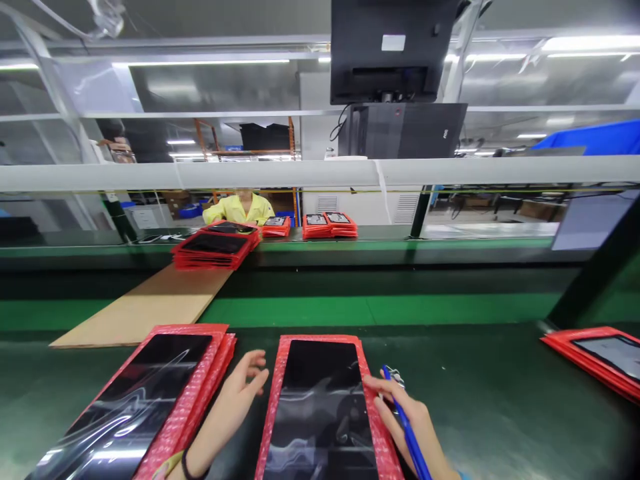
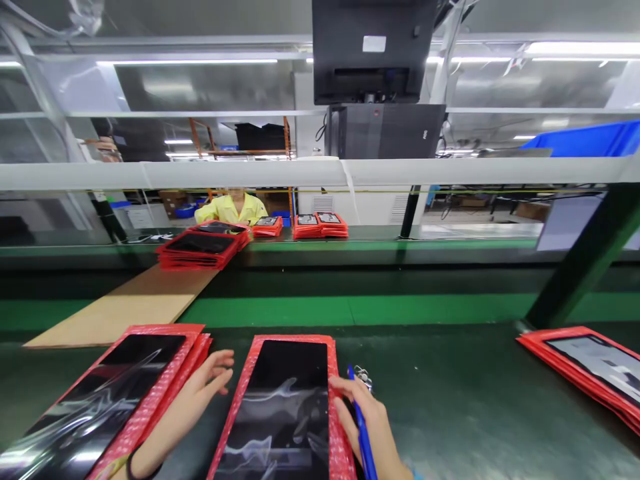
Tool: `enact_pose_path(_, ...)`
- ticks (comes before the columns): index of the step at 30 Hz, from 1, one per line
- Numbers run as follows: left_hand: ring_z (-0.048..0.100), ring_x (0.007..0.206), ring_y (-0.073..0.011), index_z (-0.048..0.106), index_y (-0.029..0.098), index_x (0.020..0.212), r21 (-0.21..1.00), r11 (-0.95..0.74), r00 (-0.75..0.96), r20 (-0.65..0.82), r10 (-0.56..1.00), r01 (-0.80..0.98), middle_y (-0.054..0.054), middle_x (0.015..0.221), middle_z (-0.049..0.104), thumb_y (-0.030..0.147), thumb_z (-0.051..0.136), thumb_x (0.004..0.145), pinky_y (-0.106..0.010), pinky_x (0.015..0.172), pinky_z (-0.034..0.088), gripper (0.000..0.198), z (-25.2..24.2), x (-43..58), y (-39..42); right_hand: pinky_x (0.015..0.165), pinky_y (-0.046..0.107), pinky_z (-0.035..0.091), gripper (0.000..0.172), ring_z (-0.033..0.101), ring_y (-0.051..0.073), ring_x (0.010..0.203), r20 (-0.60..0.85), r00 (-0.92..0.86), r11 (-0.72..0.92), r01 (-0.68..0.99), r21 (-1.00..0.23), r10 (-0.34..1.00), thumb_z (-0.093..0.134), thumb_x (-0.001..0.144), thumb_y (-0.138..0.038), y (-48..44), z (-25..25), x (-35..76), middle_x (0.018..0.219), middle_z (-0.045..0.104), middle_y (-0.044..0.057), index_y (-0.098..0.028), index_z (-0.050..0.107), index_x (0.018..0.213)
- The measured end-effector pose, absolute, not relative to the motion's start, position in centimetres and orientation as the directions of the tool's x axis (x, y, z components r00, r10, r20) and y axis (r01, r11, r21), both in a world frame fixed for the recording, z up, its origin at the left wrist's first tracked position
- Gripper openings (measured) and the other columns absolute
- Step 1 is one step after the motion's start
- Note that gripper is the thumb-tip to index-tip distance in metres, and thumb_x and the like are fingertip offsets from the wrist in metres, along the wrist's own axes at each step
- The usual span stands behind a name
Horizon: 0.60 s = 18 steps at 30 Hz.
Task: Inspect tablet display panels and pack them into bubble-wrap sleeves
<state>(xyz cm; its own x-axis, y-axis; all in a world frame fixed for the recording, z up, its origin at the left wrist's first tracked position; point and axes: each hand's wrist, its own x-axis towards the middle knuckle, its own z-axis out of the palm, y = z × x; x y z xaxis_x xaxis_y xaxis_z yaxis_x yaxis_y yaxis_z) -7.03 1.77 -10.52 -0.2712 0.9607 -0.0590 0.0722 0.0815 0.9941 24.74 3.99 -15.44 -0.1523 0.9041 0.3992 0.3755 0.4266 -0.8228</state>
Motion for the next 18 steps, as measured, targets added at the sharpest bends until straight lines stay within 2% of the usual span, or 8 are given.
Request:
enact_pose_path(3, 0.059, 0.068, -0.0205, 0.059, 0.014, 0.091, 0.964, 0.266, -0.126, -0.265, 0.956, -0.007, -0.008, 0.082, 0.061, 0.046, 0.072, 0.062, -0.035, 0.061, 0.049, 0.045, -11.1, -7.2, 0.5, 0.1, 0.045, 0.048, 0.018, 0.059, 0.031, 0.119, 0.454, -0.273, 0.529, 0.499, -0.687, 0.848, 0.055, 0.087, -0.033, 3.4, -15.9, 24.0, 0.115, 0.072, 0.007, -0.026, 0.069, 0.097)
enact_pose_path(6, 0.056, 0.063, -0.0154, 0.06, 0.015, 0.085, 0.936, 0.35, -0.015, -0.351, 0.936, -0.03, -0.003, 0.074, 0.059, 0.044, 0.071, 0.066, -0.03, 0.059, 0.046, 0.037, -10.9, -6.7, -0.1, 0.102, 0.043, 0.047, 0.02, 0.049, 0.03, 0.129, 0.484, -0.31, 0.572, 0.523, -0.632, 0.819, 0.054, 0.088, -0.031, 3.3, -16.7, 23.5, 0.121, 0.069, 0.007, -0.025, 0.068, 0.1)
enact_pose_path(8, 0.052, 0.061, -0.0136, 0.06, 0.016, 0.077, 0.944, 0.331, -0.009, -0.331, 0.944, -0.001, 0.001, 0.069, 0.055, 0.043, 0.074, 0.065, -0.026, 0.057, 0.041, 0.033, -10.3, -6.4, 0.0, 0.103, 0.043, 0.045, 0.021, 0.048, 0.03, 0.13, 0.518, -0.29, 0.587, 0.522, -0.619, 0.805, 0.053, 0.088, -0.033, 3.3, -17.4, 23.1, 0.124, 0.068, 0.008, -0.025, 0.069, 0.098)
enact_pose_path(11, 0.051, 0.072, -0.0144, 0.061, 0.017, 0.072, 0.976, 0.211, -0.018, -0.21, 0.977, 0.046, 0.003, 0.071, 0.054, 0.038, 0.075, 0.067, -0.025, 0.069, 0.04, 0.026, -8.7, -5.9, 0.3, 0.102, 0.043, 0.045, 0.025, 0.047, 0.03, 0.131, 0.54, -0.257, 0.589, 0.498, -0.637, 0.802, 0.05, 0.088, -0.039, 3.3, -18.5, 22.6, 0.127, 0.065, 0.01, -0.024, 0.069, 0.096)
enact_pose_path(14, 0.055, 0.09, -0.0176, 0.064, 0.02, 0.085, 0.992, 0.126, 0.03, -0.127, 0.991, 0.01, 0.001, 0.085, 0.062, 0.033, 0.073, 0.071, -0.027, 0.087, 0.039, 0.022, -7.4, -5.2, 0.3, 0.102, 0.038, 0.045, 0.028, 0.045, 0.028, 0.133, 0.537, -0.241, 0.581, 0.471, -0.664, 0.809, 0.05, 0.088, -0.043, 3.3, -19.0, 22.3, 0.129, 0.064, 0.012, -0.023, 0.067, 0.098)
enact_pose_path(18, 0.06, 0.099, -0.0217, 0.063, 0.021, 0.104, 0.981, 0.172, 0.06, -0.167, 0.984, -0.087, -0.003, 0.107, 0.067, 0.019, 0.072, 0.065, -0.033, 0.093, 0.041, 0.041, -7.1, -5.7, 0.1, 0.105, 0.035, 0.042, 0.023, 0.052, 0.025, 0.127, 0.537, -0.255, 0.588, 0.475, -0.654, 0.804, 0.055, 0.088, -0.039, 3.2, -18.1, 23.0, 0.124, 0.068, 0.008, -0.025, 0.067, 0.101)
